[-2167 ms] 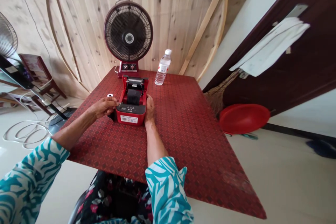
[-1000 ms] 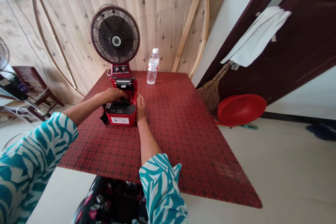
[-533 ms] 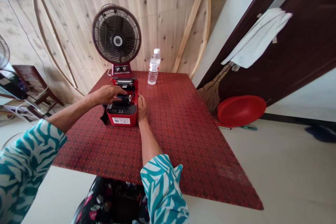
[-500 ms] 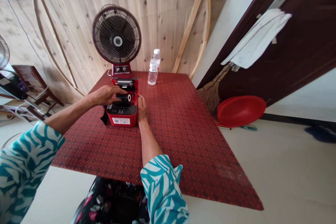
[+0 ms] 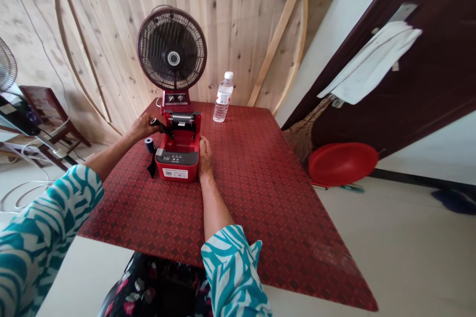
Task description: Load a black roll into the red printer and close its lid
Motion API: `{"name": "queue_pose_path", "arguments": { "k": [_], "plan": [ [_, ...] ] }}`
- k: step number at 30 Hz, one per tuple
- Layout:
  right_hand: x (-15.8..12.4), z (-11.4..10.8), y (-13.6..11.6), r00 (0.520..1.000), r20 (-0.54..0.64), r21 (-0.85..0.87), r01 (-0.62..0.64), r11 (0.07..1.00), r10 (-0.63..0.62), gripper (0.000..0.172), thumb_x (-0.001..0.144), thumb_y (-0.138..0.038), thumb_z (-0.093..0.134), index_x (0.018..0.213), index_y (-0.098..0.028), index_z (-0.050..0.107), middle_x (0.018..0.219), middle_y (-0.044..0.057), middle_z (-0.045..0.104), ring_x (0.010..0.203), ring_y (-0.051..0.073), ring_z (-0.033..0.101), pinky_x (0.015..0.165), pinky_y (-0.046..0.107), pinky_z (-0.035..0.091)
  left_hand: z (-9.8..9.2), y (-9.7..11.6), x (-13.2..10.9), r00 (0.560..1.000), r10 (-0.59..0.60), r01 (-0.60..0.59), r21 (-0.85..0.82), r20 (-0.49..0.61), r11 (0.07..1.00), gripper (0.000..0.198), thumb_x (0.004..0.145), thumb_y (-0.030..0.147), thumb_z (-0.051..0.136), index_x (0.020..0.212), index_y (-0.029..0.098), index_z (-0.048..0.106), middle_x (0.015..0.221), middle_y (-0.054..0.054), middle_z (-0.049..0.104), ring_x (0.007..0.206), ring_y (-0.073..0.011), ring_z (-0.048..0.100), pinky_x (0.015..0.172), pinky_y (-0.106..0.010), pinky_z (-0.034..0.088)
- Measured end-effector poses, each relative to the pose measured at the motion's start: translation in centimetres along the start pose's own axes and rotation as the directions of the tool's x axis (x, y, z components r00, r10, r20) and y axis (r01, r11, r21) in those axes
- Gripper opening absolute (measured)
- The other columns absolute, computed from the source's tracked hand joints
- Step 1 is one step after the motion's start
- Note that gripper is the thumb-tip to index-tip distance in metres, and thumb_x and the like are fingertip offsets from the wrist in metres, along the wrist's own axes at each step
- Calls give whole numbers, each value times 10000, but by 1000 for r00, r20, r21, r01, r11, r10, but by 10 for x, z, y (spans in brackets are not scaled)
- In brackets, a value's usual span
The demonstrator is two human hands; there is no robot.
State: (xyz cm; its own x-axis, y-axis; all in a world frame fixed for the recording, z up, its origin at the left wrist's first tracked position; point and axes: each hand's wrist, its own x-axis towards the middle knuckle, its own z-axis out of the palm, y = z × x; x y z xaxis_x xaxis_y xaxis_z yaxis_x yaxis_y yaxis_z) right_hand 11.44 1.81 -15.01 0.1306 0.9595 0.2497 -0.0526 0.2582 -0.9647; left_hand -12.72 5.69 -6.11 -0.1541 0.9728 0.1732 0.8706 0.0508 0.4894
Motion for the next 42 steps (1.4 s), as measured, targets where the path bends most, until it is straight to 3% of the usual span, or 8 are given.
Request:
{"name": "queue_pose_path", "arguments": {
  "k": [6,12,17,28,31,36,40,42],
  "plan": [
    [1,1,-1,1000,6,-11,20,1000,-20,466,945,-512,359,1187,-213,623,1307,110,652,1239,208,559,1115,419,411,-1,14,5,991,-134,126,263,11,956,485,699,341,675,1132,130,618,1070,-207,712,1043,-352,662,814,-384,509],
    [0,2,0,1000,4,8,-21,1000,21,489,940,-529,361,1217,-213,610,1320,105,648,1242,212,563,1091,414,430,-20,-7,7,975,-220,212,-157,-29,964,222,684,321,642,807,141,684,599,-45,628,670,-207,634,574,-260,465],
    [1,0,0,1000,3,-7,-8,1000,8,497,928,-530,373,1196,-195,623,1319,117,646,1245,219,557,1103,423,416,-38,-25,7,919,-355,269,-386,-170,882,206,735,236,524,834,110,653,524,1,520,529,-126,522,493,-207,394],
    [1,-3,0,998,42,-68,40,997,-37,489,950,-529,334,1202,-220,618,1317,112,646,1256,219,550,1123,424,396,13,-27,11,985,-170,165,118,35,979,260,616,375,762,767,175,694,733,-54,687,802,-235,649,615,-254,425],
    [2,-4,1,998,49,-71,43,997,-40,480,946,-532,346,1209,-230,611,1334,108,636,1283,220,526,1134,434,385,15,-29,15,987,-136,124,129,82,984,331,613,433,790,798,175,696,727,-43,689,773,-221,652,596,-248,417],
    [3,-4,5,997,77,-55,33,998,-29,468,933,-542,388,1220,-240,602,1354,110,625,1295,232,512,1118,440,396,14,-39,2,980,-151,175,-194,130,965,446,593,406,826,932,153,685,682,-10,662,647,-166,620,572,-238,423],
    [2,-1,2,1000,28,-6,14,1000,-14,457,935,-502,358,1189,-222,615,1302,106,652,1214,226,570,1089,437,423,13,-50,-36,976,-210,204,-586,58,784,472,751,415,672,1139,153,618,856,-39,710,701,-139,646,653,-240,501],
    [2,0,-1,999,26,-3,23,1000,-23,450,931,-477,360,1176,-209,627,1287,104,659,1199,221,578,1094,430,419,10,-51,-58,985,-159,167,-623,68,764,463,782,470,616,1135,171,632,954,-53,729,820,-170,678,742,-267,531]
  ]
}}
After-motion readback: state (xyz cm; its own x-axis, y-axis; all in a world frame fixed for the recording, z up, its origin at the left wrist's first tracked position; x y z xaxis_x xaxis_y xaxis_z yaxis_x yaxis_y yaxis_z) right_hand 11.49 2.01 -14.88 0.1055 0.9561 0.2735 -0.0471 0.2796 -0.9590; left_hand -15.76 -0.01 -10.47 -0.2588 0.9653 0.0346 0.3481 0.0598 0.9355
